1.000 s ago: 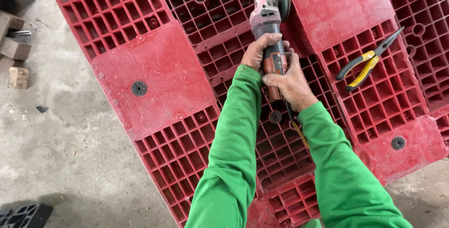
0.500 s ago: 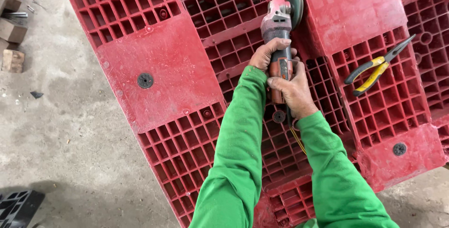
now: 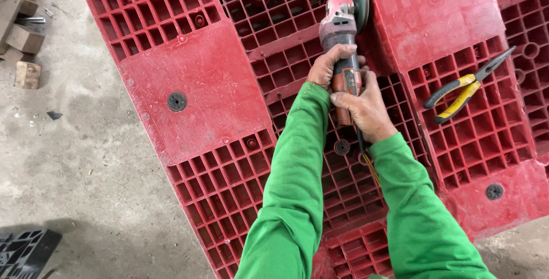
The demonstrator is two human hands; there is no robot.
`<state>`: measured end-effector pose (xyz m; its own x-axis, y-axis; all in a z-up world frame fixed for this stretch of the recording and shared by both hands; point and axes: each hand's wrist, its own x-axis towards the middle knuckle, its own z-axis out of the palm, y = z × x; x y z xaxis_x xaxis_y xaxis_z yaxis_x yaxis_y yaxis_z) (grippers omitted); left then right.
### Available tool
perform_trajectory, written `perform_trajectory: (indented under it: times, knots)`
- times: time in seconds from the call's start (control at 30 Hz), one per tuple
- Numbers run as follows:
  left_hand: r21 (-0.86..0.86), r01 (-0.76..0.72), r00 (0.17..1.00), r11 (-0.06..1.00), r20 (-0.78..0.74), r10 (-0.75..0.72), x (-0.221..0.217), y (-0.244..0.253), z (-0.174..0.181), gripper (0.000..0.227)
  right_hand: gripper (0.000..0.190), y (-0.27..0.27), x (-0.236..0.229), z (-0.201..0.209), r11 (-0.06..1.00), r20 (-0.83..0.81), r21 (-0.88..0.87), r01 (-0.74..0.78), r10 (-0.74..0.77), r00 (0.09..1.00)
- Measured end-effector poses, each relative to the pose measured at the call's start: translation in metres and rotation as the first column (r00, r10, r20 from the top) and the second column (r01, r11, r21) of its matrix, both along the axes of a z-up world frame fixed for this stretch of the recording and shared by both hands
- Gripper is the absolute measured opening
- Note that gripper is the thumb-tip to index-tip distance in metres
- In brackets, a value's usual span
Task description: The person uses an angle grinder to smooth the edges of a red plastic pallet. They hold the tool with both hands and move it along the raised grid sections, then briefly pick up pliers before resuming grinding on another section.
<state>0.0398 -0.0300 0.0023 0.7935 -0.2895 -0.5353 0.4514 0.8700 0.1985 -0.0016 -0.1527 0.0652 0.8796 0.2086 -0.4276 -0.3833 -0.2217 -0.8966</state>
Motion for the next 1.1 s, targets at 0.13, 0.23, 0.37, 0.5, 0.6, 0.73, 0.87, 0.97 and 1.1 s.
perform_trajectory:
  times: [0.13,0.23,0.37,0.5,0.6,0.73,0.87,0.97,1.1]
  knots:
    - [-0.007,-0.054,0.997,0.999,0.046,0.054,0.005,0.0,0.007,0.047,0.071,-0.003,0.01,0.005,0.999,-0.022,0.043,-0.013,0.014,1.0]
    - [0.03,-0.028,0.999,0.999,0.043,0.027,0.004,0.003,0.01,0.047,0.072,-0.002,0.008,0.005,0.998,-0.035,0.061,0.004,-0.002,0.999]
    - [0.066,0.009,0.998,0.998,0.061,-0.013,0.001,0.012,0.016,0.048,0.073,0.007,0.0,0.009,0.996,-0.045,0.079,0.044,-0.041,0.998]
    - [0.062,0.02,0.998,0.998,0.055,-0.023,-0.006,0.012,0.015,0.048,0.073,0.011,-0.012,0.016,0.996,-0.049,0.053,0.068,-0.066,0.997]
    - [0.046,0.03,0.998,0.998,0.05,-0.032,-0.012,0.009,0.013,0.049,0.075,0.013,-0.018,0.018,0.993,-0.092,0.051,0.106,-0.101,0.991]
    - [0.04,0.029,0.998,0.999,0.054,-0.031,-0.016,0.009,0.01,0.051,0.074,0.013,-0.023,0.012,0.992,-0.079,0.037,0.117,-0.114,0.99]
    - [0.03,0.014,0.998,0.999,0.057,-0.016,-0.02,0.01,0.011,0.052,0.075,0.009,-0.027,0.004,0.993,-0.039,0.045,0.113,-0.111,0.993]
    - [0.082,0.028,0.998,0.996,0.05,-0.032,-0.026,0.009,0.013,0.053,0.073,0.006,-0.033,0.0,0.992,-0.027,0.067,0.112,-0.11,0.994]
    - [0.096,0.036,0.998,0.995,0.053,-0.042,-0.03,0.009,0.018,0.054,0.074,0.005,-0.039,0.006,0.991,-0.056,0.064,0.116,-0.113,0.992]
